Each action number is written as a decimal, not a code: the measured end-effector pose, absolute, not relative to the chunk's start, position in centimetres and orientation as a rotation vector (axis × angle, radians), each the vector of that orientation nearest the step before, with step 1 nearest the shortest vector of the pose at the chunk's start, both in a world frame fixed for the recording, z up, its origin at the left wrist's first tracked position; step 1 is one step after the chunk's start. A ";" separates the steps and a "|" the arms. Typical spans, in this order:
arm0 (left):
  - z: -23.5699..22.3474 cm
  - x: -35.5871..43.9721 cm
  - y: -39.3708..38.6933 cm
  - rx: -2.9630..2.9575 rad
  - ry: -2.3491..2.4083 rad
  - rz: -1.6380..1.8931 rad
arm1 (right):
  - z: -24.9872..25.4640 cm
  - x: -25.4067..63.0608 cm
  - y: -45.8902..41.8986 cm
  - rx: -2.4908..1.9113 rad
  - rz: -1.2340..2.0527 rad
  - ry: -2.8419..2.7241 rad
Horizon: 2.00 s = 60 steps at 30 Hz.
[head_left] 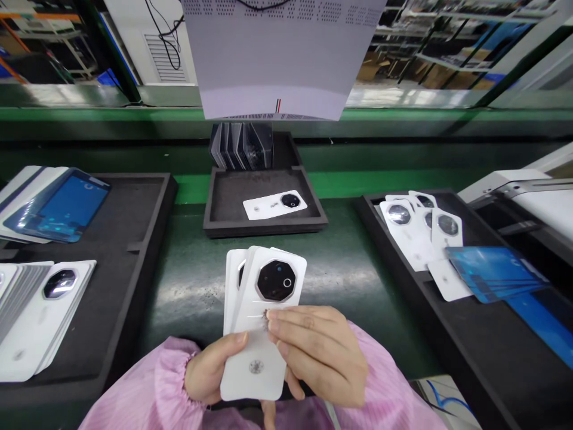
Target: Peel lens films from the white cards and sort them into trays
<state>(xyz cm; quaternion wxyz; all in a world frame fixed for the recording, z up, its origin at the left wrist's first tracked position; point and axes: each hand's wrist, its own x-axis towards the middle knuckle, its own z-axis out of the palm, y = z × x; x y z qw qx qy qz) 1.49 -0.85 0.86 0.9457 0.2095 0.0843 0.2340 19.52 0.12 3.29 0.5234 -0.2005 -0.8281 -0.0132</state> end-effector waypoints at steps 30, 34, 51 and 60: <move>1.5 1.7 -0.5 0.487 0.232 0.419 | 1.6 19.5 1.5 -1.136 0.192 -1.721; 1.4 1.7 -0.5 0.520 0.264 0.350 | 1.8 19.3 1.7 -1.166 0.495 -1.661; 2.2 0.8 0.1 0.532 0.111 0.505 | -0.2 23.4 5.6 -1.161 1.120 -0.784; 2.5 0.5 0.1 0.586 0.195 0.571 | -2.4 22.0 6.0 -1.656 0.854 -1.448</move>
